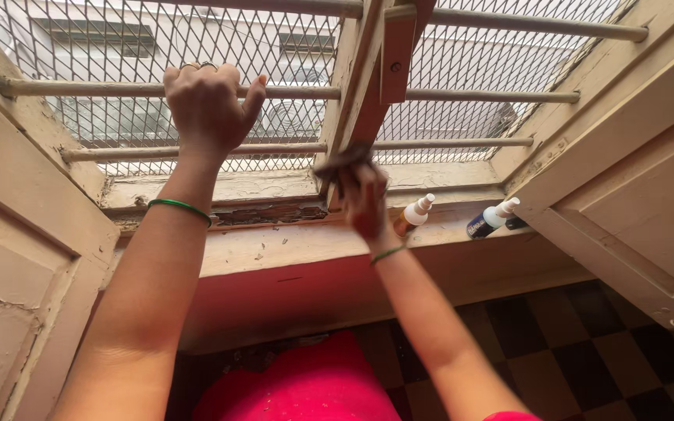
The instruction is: The person wipes a cabinet door with a cloth, sprays liquid onto a window frame using a spray bottle, and wipes down the window frame, bars, and latch with the cloth.
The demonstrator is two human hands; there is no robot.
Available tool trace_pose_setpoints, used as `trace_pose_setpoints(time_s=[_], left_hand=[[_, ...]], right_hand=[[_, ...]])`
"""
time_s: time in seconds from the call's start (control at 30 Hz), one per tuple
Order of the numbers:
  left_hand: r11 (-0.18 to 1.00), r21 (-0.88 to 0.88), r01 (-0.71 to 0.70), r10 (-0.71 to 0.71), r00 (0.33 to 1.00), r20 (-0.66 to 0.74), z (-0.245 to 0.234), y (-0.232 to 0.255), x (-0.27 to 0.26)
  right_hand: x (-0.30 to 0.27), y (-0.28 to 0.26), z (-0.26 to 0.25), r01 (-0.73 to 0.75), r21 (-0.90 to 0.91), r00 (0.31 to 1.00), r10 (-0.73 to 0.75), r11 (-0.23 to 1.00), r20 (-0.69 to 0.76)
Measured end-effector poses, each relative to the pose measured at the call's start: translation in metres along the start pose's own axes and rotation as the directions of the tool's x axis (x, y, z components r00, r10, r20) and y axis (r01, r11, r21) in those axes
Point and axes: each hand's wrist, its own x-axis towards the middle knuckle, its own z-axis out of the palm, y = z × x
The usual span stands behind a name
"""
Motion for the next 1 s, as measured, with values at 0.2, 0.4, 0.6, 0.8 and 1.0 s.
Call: trace_pose_setpoints(time_s=[0.2,0.4,0.6,0.8,1.0], left_hand=[[0.989,-0.129,0.07,-0.058,0.994,0.091,-0.006,0.004,0.002],[0.908,-0.38,-0.176,0.071,0.959,-0.274,-0.047,0.094,0.029],[0.691,-0.639,-0.338,0.11,0.923,-0.37,-0.098,0.15,0.089],[0.689,-0.641,-0.338,0.173,0.936,-0.307,-0.089,0.142,0.094],[0.684,-0.728,0.044,-0.091,0.996,-0.025,-0.089,0.131,0.082]], right_hand=[[-0.031,-0.036,-0.021,-0.096,-0.082,0.995,0.098,0.992,0.022],[0.023,0.017,-0.009,-0.115,-0.121,0.973,0.087,0.986,-0.216],[0.007,-0.011,-0.048,-0.241,0.249,0.967,0.254,0.938,-0.018],[0.068,0.003,-0.091,-0.237,0.211,0.917,0.29,0.948,-0.274],[0.075,-0.02,-0.062,-0.024,0.149,0.933,0.075,0.989,-0.351]])
